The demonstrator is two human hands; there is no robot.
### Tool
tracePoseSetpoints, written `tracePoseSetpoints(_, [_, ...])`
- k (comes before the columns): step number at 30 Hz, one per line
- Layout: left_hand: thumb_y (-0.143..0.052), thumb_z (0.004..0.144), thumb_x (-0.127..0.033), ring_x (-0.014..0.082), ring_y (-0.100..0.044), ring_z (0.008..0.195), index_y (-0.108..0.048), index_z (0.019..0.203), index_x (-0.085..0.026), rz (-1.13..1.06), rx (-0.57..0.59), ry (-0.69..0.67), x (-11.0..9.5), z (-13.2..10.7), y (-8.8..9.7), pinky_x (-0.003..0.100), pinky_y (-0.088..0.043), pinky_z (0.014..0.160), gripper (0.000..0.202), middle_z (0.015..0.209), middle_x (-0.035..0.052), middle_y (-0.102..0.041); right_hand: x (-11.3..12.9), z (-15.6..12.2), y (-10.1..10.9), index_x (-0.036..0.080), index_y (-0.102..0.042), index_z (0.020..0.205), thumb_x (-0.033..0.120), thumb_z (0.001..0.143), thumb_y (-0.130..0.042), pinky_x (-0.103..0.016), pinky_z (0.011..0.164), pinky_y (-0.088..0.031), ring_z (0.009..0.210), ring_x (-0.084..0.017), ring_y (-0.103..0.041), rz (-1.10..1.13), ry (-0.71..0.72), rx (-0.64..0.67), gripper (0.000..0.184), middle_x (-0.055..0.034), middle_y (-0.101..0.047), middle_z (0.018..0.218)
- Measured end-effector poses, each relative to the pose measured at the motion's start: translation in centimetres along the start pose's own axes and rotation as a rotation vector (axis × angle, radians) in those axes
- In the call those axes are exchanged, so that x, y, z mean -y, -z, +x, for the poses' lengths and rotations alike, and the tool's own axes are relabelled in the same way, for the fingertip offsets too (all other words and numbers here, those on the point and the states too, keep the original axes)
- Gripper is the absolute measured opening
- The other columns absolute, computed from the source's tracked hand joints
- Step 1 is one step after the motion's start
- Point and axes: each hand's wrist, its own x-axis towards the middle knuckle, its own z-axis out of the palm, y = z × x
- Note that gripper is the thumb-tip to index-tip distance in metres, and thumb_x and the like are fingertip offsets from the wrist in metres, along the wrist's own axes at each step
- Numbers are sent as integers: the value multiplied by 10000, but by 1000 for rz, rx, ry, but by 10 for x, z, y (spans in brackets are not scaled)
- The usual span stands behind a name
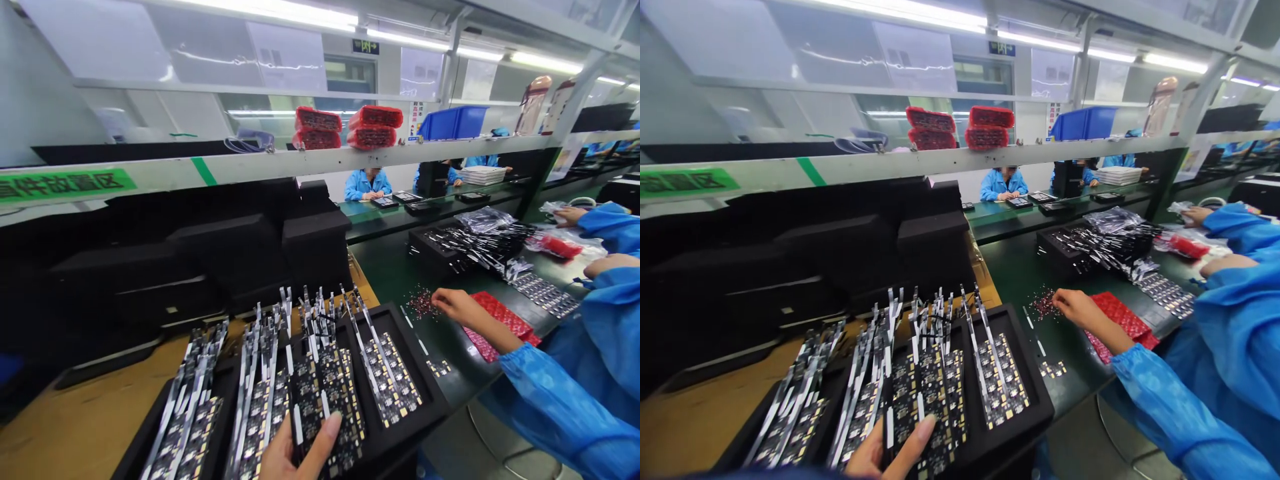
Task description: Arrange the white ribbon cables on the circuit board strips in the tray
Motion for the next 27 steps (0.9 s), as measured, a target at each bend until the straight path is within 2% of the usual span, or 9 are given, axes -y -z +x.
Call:
tracePoseSetpoints(6, [-855, 448, -284, 485, -702, 841, -781, 811, -353, -41, 4, 37, 4, 1, 0, 450, -551, 749, 376, 791, 108, -788, -1, 0, -5, 179, -770, 1202, 407, 1128, -755, -361, 797, -699, 879, -190, -788, 266, -78, -52, 240, -40, -815, 1100])
tracePoseSetpoints(10, [-868, 435, -298, 481, -703, 828, -786, 814, -347, -56, -5, 49, 1, -1, -1, 445, -555, 722, 390, 759, 115, -784, 1, -2, -8, 171, -765, 1165, 398, 1114, -774, -339, 750, -687, 845, -182, -782, 425, -120, -63, 233, -29, -809, 1048])
tracePoseSetpoints(14, [-867, 434, -283, 491, -700, 829, -794, 792, -341, -75, -5, 62, -2, -2, -2, 451, -552, 713, 369, 761, 123, -784, 11, -16, -4, 168, -800, 1195, 514, 987, -873, -357, 730, -661, 908, -248, -829, 596, -87, -86, 411, -101, -876, 1045])
tracePoseSetpoints(18, [-857, 445, -256, 496, -706, 804, -798, 782, -335, -76, -15, 70, -6, -5, -3, 468, -555, 693, 352, 742, 118, -783, 26, -38, 0, 162, -862, 1138, 677, 834, -940, -420, 793, -677, 1049, -356, -858, 726, -51, -93, 603, -204, -903, 1168])
tracePoseSetpoints(22, [-857, 455, -241, 508, -701, 819, -801, 790, -330, -125, 6, 80, -11, -7, -4, 489, -550, 696, 352, 764, 126, -781, 40, -57, -4, 182, -888, 1178, 689, 824, -959, -444, 821, -709, 1163, -410, -853, 814, -50, -50, 623, -231, -887, 1286])
tracePoseSetpoints(27, [-856, 475, -226, 502, -685, 889, -796, 744, -321, -170, 43, 54, -10, -6, -2, 466, -544, 722, 291, 829, 133, -780, 63, -79, -16, 207, -908, 1163, 672, 825, -969, -443, 761, -738, 1121, -418, -869, 853, -45, 4, 578, -220, -897, 1266])
